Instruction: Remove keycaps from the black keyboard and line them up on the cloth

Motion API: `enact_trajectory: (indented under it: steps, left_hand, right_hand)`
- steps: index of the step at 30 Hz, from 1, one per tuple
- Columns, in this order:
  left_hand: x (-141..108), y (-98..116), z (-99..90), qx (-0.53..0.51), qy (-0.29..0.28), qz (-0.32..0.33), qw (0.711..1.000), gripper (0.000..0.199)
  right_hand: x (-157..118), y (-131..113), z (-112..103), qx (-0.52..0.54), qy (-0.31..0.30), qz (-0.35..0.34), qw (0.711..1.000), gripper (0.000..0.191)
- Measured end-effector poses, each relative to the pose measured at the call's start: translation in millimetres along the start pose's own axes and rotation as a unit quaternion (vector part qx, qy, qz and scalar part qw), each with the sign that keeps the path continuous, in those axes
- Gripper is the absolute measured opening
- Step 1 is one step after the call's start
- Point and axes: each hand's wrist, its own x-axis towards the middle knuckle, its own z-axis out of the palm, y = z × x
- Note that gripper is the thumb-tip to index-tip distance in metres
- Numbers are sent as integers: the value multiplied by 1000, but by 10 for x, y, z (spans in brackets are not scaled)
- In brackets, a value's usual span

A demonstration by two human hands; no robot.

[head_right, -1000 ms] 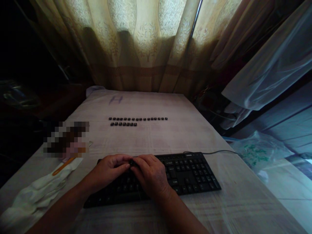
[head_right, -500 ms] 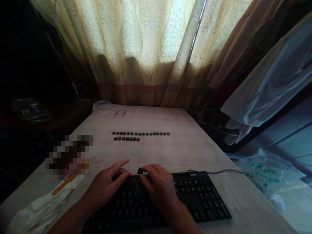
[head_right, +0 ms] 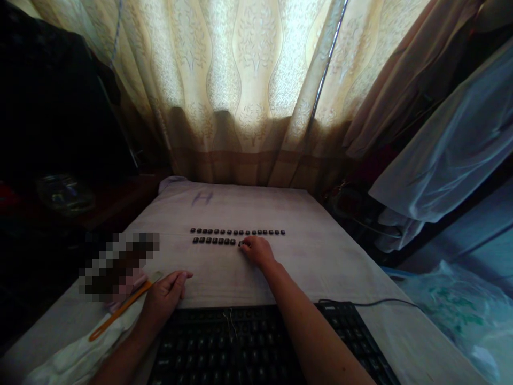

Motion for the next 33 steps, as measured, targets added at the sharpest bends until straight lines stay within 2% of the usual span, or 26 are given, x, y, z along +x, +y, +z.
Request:
enact_trajectory:
  steps: [7,15,25,33]
  left_hand:
    - [7,36,1,-9,0,-12,1000,47]
    - [2,62,-17,-1,-9,-18,1000,47]
    - [-5,47,-2,-8,-12,-17,1000,47]
    - [3,43,-11,-11,-7,-11,1000,46]
  right_hand:
    - [134,28,79,-29,-17,8,999,27]
    - [166,24,109,-42,-21,10,999,27]
    - [160,14,106,-45,-27,15,999,28]
    - [66,44,75,-36,-8,10,999,31]
